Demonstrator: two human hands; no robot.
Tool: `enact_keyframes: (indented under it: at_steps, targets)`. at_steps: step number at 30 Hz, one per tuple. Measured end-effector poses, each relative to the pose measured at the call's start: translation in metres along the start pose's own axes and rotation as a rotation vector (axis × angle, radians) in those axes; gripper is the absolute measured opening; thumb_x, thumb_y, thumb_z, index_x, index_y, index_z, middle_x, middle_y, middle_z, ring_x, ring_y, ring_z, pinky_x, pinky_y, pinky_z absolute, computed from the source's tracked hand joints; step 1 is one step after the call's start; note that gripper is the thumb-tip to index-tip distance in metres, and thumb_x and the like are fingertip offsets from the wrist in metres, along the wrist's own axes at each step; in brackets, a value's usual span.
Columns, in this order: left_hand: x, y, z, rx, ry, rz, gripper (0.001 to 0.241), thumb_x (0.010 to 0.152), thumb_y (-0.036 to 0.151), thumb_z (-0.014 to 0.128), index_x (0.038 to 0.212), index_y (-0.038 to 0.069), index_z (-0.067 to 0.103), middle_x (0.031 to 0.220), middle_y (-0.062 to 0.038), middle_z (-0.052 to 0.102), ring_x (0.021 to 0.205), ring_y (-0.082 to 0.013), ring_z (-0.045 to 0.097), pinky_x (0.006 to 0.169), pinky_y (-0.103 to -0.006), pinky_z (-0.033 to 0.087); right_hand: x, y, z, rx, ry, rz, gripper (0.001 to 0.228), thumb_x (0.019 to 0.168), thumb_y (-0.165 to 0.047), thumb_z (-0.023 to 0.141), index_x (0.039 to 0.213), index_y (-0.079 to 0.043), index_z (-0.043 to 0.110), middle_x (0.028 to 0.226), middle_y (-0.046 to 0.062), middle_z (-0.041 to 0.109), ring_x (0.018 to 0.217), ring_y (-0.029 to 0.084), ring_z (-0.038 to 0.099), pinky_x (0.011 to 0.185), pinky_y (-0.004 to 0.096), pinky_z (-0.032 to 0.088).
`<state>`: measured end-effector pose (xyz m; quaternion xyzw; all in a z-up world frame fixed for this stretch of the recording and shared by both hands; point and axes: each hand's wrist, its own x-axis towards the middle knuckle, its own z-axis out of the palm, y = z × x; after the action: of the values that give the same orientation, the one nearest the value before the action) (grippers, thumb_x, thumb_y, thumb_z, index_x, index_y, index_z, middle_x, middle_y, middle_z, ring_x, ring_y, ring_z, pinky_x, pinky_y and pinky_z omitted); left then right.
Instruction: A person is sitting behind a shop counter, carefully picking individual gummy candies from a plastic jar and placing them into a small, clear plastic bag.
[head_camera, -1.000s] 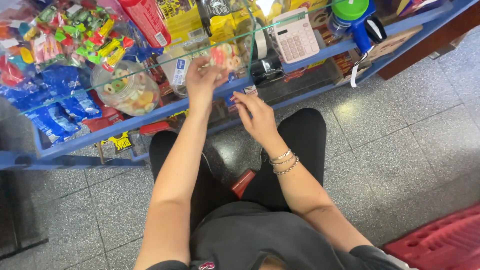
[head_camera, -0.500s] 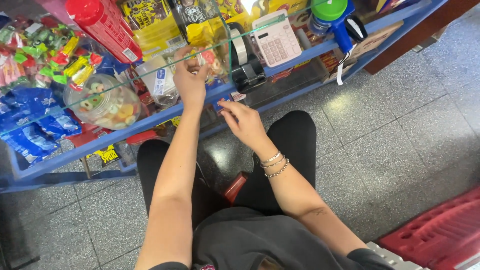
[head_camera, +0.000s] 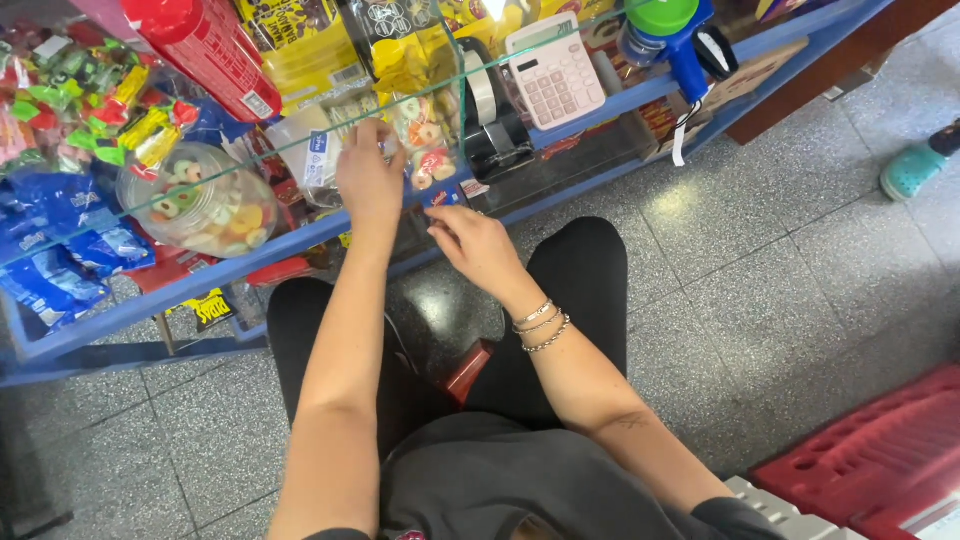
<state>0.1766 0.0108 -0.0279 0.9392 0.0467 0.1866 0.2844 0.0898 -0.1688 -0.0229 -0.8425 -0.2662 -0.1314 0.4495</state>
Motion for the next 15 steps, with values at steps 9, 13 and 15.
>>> enact_keyframes:
  at_steps: [9,13,15]
  targets:
    - [-0.053,-0.007,0.036,0.179,0.129,0.497,0.021,0.095,0.018,0.067,0.113,0.014,0.077,0.113,-0.005,0.065,0.103,-0.0304,0.064,0.080,-0.0407,0.051,-0.005,0.012,0.002,-0.076,-0.076,0.107,0.016,0.100,-0.017,0.065,0.112,-0.010,0.073,0.090,0.008,0.076,0.083,0.027,0.076,0.070,0.036,0.062]
    - [-0.048,-0.002,0.035,0.196,0.149,0.502,0.023,0.089,0.017,0.068,0.111,0.017,0.075,0.113,-0.002,0.064,0.104,-0.0271,0.062,0.083,-0.0406,0.050,-0.004,0.015,0.001,-0.110,-0.040,0.123,0.016,0.101,-0.020,0.065,0.112,-0.013,0.074,0.090,0.005,0.077,0.084,0.024,0.077,0.070,0.034,0.062]
    - [-0.053,0.011,0.016,0.146,0.107,0.465,0.024,0.089,0.014,0.067,0.113,0.015,0.075,0.114,-0.004,0.065,0.107,-0.0283,0.062,0.083,-0.0405,0.048,-0.002,0.013,-0.003,-0.111,-0.036,0.135,0.014,0.101,-0.018,0.064,0.111,-0.013,0.074,0.089,0.006,0.076,0.084,0.025,0.077,0.069,0.033,0.062]
